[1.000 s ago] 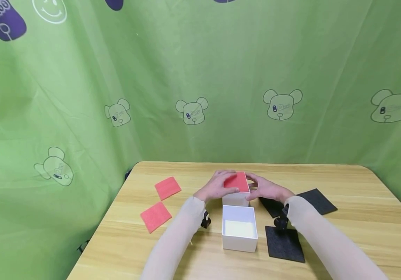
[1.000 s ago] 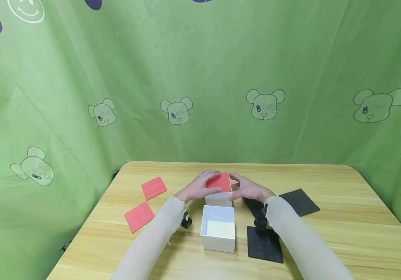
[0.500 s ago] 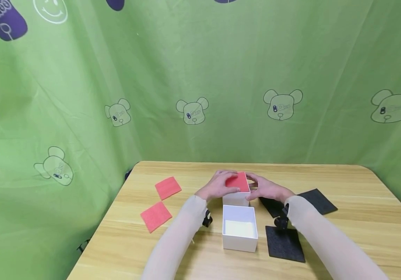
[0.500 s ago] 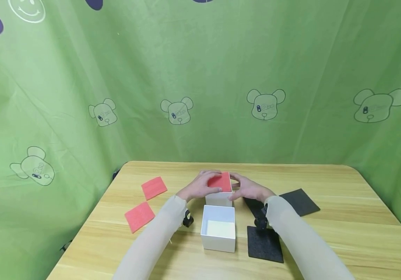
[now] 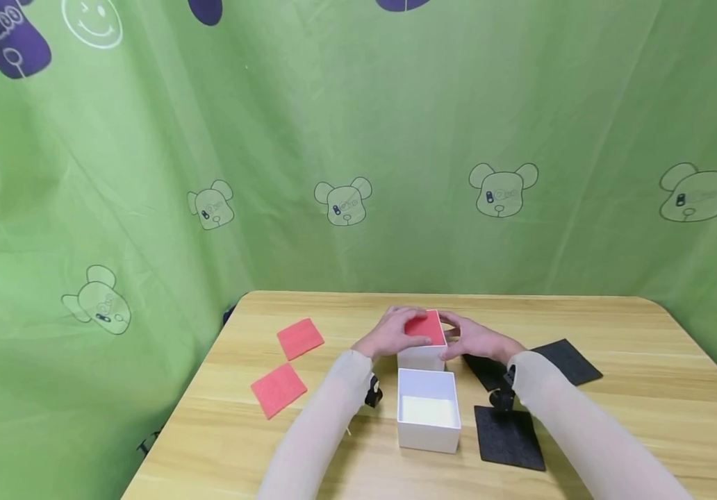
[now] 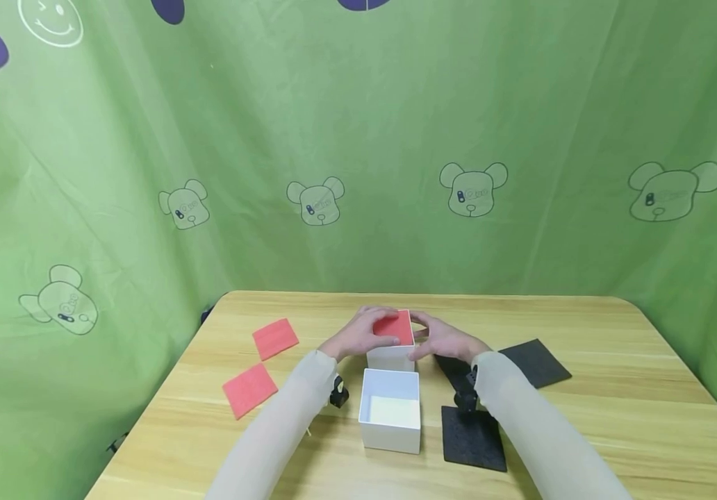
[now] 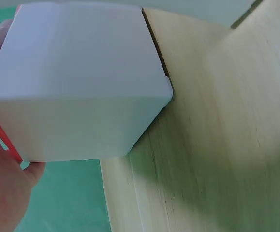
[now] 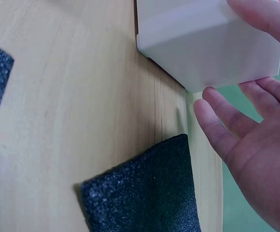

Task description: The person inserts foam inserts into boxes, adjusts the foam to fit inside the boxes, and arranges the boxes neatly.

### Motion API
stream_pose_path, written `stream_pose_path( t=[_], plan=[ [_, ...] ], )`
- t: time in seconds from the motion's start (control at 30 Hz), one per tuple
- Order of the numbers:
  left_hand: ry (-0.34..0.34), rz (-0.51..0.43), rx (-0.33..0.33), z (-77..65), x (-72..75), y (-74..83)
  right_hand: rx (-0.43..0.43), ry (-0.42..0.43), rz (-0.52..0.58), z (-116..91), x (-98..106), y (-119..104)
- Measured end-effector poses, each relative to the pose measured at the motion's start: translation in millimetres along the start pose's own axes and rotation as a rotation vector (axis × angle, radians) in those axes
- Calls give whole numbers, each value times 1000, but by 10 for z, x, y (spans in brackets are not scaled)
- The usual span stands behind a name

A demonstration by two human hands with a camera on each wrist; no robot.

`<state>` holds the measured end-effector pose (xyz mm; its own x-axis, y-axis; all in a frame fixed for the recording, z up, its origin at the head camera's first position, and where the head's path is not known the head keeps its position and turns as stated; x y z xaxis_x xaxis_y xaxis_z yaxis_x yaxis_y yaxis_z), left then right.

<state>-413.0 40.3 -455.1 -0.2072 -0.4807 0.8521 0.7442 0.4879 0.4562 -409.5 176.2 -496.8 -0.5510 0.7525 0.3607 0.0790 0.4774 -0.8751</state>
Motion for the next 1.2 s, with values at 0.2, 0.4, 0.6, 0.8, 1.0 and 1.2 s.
stream_pose_path(
  t=[0.2,0.4,0.6,0.8,1.0,1.2],
  plan=[
    [9,26,0,30,26,19,-5,-2,-8,-17,-1,-36],
    [9,33,0,31,28,22,12,-9,-5,-20,-2,-50],
    [6,64,-6,44,33,35,19,-7,-8,-25,-4,-63],
    [11,56,16,29,15,17,15,-5,-11,-14,-8,-43],
    [14,50,32,24,12,7,13,-2,-12,-3,1,-24],
    [60,-60,50,-66,52,-81,11,-7,-20,6,7,-13]
  ],
)
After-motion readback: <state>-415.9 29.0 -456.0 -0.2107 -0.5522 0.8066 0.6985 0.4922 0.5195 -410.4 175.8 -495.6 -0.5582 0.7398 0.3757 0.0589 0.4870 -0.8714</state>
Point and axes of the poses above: each hand's wrist, its own z-axis towards the middle knuckle, its own x-axis out of the back of the hand, y = z × x, the point moved 8 cm from there along z, towards the middle knuckle, and after that the axes turned 14 degrees about -x, right-handed, at the moved point
